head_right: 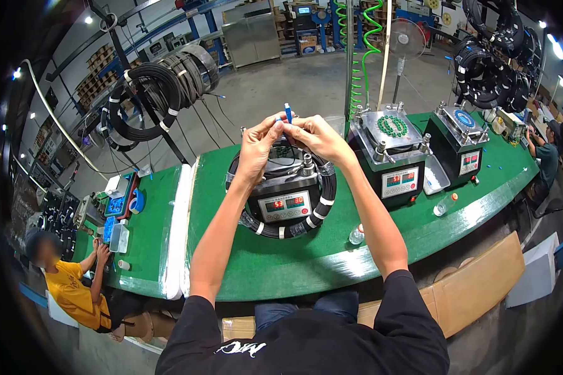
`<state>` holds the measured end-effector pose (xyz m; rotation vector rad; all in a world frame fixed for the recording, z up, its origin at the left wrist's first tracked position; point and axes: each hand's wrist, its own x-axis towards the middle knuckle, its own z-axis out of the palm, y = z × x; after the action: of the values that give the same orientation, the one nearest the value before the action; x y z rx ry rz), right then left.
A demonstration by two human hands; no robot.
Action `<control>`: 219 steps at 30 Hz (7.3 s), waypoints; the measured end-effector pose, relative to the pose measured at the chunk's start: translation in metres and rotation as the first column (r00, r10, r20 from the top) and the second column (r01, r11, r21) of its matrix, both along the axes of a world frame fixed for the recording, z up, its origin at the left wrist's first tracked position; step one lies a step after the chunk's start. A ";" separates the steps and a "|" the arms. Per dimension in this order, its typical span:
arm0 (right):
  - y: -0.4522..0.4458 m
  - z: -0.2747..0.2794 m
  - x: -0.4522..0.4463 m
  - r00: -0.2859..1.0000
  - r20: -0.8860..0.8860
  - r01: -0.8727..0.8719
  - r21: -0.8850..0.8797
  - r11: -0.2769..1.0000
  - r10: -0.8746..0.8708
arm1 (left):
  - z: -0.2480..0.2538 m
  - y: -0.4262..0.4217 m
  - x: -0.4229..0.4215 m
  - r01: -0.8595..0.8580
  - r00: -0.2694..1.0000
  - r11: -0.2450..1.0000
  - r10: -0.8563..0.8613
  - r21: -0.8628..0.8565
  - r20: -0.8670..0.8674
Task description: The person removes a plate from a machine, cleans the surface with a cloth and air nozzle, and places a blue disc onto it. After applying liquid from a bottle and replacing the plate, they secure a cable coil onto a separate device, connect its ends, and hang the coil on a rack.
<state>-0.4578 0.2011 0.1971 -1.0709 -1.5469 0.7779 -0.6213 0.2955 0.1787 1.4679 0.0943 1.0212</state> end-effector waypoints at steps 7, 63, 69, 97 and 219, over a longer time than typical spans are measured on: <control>0.010 -0.010 -0.003 0.991 0.126 -0.053 0.023 0.998 0.050 | 0.018 -0.002 -0.008 -0.010 0.998 0.998 0.014 0.056 -0.067; 0.072 0.046 -0.020 0.935 0.131 0.249 0.417 0.874 -0.329 | 0.060 0.044 -0.005 -0.105 0.994 0.988 0.099 0.111 0.056; 0.039 0.060 -0.015 0.829 0.280 0.352 0.413 0.840 -0.485 | 0.055 0.035 -0.005 -0.179 0.978 0.983 0.175 0.028 0.111; 0.027 0.042 0.001 0.972 0.133 0.150 0.287 0.946 -0.195 | -0.002 -0.004 -0.038 -0.291 0.942 0.927 0.321 0.235 -0.101; 0.166 0.004 0.047 0.181 0.711 0.213 0.646 0.733 -0.680 | -0.021 0.122 -0.016 -0.406 0.472 0.616 0.774 0.674 -0.422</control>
<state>-0.4106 0.3675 0.2011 -1.6681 -1.9616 -0.8427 -0.6378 0.4171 0.1579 2.3479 1.0798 1.0342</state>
